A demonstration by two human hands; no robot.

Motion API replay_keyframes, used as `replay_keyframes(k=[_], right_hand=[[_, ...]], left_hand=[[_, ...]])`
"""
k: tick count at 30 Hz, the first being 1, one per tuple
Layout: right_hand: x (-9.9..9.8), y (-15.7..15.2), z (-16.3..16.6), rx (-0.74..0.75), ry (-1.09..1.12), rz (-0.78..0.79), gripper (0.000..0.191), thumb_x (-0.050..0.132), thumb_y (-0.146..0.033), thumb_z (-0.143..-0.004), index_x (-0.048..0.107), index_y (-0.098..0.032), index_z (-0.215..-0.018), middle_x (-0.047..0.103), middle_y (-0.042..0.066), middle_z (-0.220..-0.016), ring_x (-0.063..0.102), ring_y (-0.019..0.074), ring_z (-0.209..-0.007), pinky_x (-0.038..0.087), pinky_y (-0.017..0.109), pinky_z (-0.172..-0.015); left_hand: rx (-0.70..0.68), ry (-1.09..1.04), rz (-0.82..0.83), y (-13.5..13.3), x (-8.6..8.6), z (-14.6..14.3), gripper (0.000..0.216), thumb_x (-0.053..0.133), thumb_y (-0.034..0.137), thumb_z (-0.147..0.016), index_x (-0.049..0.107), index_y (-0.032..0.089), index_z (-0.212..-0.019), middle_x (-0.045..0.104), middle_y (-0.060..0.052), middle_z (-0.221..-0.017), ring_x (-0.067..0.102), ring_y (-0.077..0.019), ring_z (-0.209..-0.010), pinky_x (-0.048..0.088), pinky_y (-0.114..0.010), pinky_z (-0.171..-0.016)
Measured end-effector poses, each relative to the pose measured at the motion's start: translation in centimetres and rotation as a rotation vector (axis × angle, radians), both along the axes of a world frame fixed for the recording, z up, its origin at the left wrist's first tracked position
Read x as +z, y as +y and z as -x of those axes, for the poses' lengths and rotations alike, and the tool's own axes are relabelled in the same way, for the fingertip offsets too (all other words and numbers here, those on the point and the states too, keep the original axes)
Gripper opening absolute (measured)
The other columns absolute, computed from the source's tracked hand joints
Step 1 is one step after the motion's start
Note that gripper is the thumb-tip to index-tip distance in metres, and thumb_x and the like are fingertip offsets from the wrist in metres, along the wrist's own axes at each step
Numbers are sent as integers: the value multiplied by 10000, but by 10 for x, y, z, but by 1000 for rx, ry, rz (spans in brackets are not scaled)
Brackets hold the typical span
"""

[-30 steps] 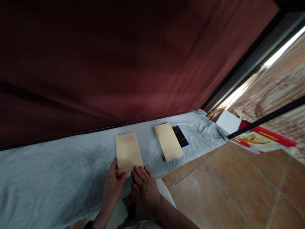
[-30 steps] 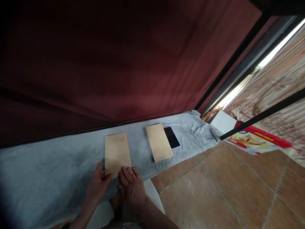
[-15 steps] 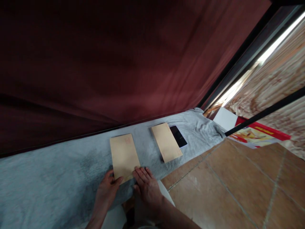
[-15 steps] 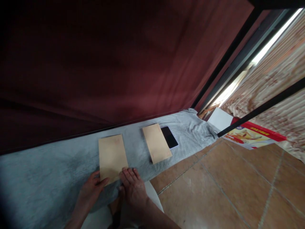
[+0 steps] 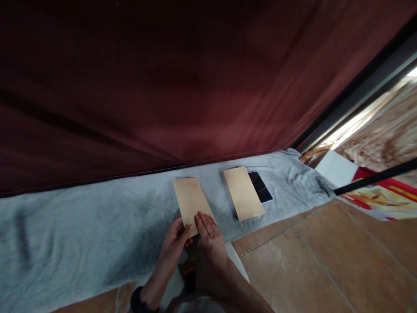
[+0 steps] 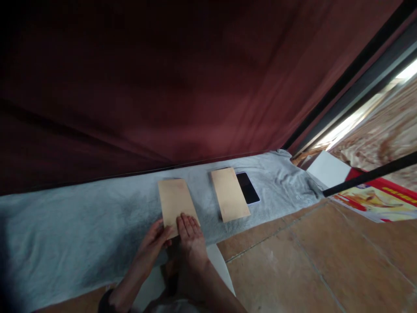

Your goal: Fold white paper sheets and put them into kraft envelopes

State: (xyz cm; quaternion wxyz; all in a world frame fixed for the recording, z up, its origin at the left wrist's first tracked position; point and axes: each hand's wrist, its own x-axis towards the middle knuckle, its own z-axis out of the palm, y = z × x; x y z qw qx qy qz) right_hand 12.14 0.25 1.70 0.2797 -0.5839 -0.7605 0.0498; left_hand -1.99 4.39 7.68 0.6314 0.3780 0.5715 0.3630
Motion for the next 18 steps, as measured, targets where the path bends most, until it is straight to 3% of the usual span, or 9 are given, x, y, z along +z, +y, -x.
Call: replay_keyframes(k=[4, 8, 10, 13, 18], right_hand=[[11, -5, -10, -32, 329, 8, 556, 389, -125, -982, 427, -164, -1536, 516, 119, -1522, 472, 225, -1419, 427, 437, -1181], [29, -14, 0, -130, 944, 159, 431, 419, -346, -1042, 589, -219, -1417, 641, 95, -1393, 594, 245, -1292, 477, 422, -1115], [35, -17, 10, -204, 1240, 251, 407, 479, -460, -1019, 701, -218, -1260, 745, 81, -1189, 691, 245, -1099, 548, 386, -988], [43, -18, 19, -247, 1526, 320, 406, 601, -577, -925, 764, -213, -1002, 772, 50, -932, 706, 217, -865, 567, 335, -833], [43, -14, 11, -330, 1671, 390, 385, 769, -579, -761, 729, -207, -851, 724, 10, -774, 657, 173, -717, 545, 294, -740]], left_hand=[[39, -197, 86, -7, -13, 3, 695, 726, 655, -750, 658, 153, -1226, 733, -143, -1163, 708, -264, -974, 573, -374, -798], [26, -290, 165, -16, -21, -5, 641, 805, 544, -727, 655, 196, -1244, 723, -127, -1203, 694, -271, -1082, 557, -382, -904], [31, -320, 187, -20, -22, -12, 578, 838, 490, -699, 672, 208, -1176, 727, -103, -1175, 699, -252, -1051, 563, -358, -877], [31, -294, 180, -24, -21, -20, 465, 866, 434, -649, 685, 198, -1006, 737, -56, -1012, 698, -199, -899, 557, -295, -769], [-23, -136, 60, -19, -19, -13, 402, 806, 412, -669, 661, 172, -957, 703, -23, -835, 606, -135, -686, 456, -236, -594]])
